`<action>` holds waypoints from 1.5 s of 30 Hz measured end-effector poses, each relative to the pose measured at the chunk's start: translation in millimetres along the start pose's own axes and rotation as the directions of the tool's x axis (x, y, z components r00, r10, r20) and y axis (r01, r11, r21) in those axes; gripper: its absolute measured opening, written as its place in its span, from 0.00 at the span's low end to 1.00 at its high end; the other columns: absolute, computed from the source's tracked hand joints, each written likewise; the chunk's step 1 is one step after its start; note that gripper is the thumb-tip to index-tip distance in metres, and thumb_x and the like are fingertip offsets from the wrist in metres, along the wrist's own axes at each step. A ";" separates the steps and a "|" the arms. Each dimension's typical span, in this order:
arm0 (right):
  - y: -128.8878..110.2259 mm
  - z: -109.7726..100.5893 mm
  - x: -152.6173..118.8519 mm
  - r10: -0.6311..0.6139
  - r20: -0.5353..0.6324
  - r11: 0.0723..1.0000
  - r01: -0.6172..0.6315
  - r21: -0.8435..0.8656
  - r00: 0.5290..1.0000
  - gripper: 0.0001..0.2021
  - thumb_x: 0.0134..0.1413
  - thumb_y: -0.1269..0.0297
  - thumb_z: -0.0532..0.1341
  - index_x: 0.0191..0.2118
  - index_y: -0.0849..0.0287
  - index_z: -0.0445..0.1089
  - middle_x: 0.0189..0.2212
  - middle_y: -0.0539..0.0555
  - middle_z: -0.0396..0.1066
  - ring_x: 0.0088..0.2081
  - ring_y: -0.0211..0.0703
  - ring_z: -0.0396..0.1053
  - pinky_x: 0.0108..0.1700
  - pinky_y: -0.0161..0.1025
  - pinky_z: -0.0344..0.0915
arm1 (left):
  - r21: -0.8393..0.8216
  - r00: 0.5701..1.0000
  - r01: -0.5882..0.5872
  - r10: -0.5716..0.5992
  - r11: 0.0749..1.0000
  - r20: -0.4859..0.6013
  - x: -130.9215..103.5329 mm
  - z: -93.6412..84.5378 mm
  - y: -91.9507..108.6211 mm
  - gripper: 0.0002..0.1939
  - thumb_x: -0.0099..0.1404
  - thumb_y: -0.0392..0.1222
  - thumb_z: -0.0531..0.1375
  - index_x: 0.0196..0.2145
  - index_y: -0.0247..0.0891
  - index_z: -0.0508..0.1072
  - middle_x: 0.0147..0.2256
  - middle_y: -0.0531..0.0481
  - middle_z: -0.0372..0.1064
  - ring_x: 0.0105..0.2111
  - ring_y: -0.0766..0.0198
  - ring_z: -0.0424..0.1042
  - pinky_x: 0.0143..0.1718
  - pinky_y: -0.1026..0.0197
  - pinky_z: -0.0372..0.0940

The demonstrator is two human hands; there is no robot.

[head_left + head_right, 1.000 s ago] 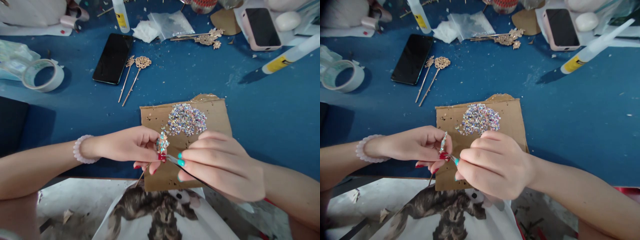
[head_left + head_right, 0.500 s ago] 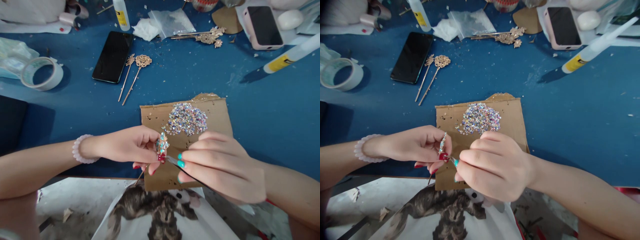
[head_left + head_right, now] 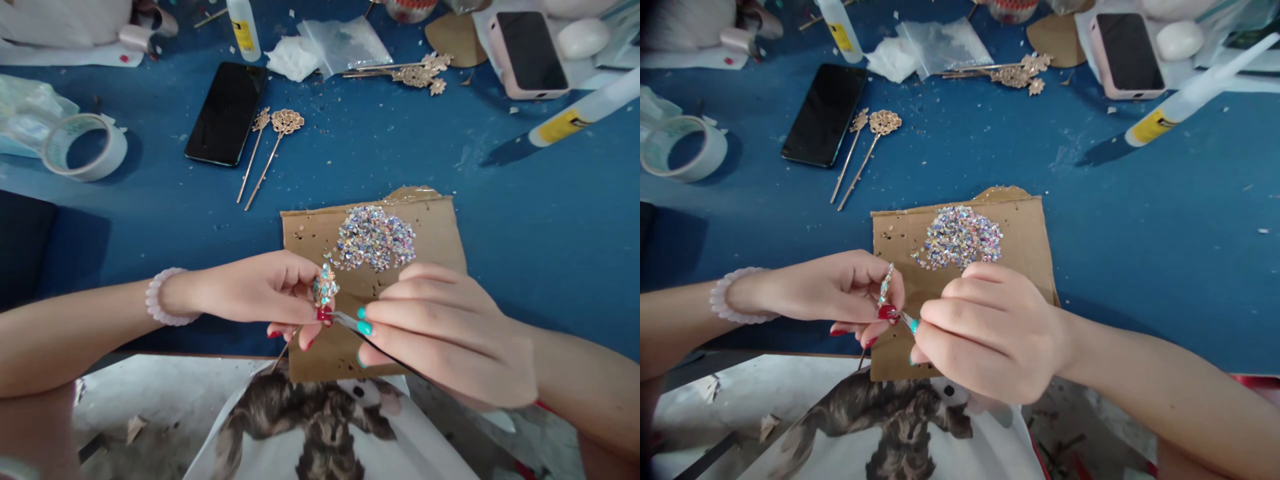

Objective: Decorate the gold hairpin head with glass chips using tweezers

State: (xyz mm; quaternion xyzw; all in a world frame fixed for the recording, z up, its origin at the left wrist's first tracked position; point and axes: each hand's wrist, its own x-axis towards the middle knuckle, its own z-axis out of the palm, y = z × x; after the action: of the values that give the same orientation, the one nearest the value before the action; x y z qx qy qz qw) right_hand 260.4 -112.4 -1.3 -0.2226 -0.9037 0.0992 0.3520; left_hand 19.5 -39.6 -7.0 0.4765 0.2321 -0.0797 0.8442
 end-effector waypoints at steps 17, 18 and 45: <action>1.2 -5.0 0.1 -0.019 0.011 1.000 0.019 0.000 1.000 0.04 0.60 0.71 0.66 0.37 0.67 0.73 0.33 0.58 0.79 0.33 0.42 0.75 0.31 0.41 0.70 | 0.043 0.998 0.008 -0.005 0.999 -0.062 -2.1 3.7 1.2 0.03 0.63 0.34 0.59 0.31 0.36 0.69 0.25 0.55 0.73 0.19 0.76 0.64 0.18 0.75 0.59; 1.2 -5.3 -0.4 -0.024 0.011 1.000 0.024 -0.011 1.000 0.04 0.60 0.71 0.67 0.37 0.67 0.73 0.33 0.58 0.79 0.33 0.42 0.75 0.31 0.41 0.70 | 0.066 0.997 -0.005 0.010 0.998 -0.072 -2.3 3.5 1.7 0.03 0.64 0.34 0.59 0.31 0.36 0.69 0.25 0.54 0.73 0.18 0.76 0.63 0.19 0.74 0.59; 19.7 -3.3 -2.1 0.257 -0.193 0.934 -0.193 0.299 0.947 0.05 0.59 0.71 0.68 0.37 0.63 0.72 0.31 0.55 0.78 0.35 0.36 0.77 0.40 0.35 0.75 | 0.779 0.800 0.114 0.408 0.616 -0.440 -8.6 -9.0 0.6 0.24 0.68 0.45 0.59 0.58 0.40 0.56 0.28 0.60 0.69 0.22 0.72 0.67 0.26 0.69 0.62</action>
State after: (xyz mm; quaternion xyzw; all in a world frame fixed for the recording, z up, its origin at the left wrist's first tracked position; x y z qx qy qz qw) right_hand 270.6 -95.9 -6.7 -0.2840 -0.8027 0.2380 0.4673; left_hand 9.2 -32.4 -6.5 0.8099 0.3773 0.0510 0.4462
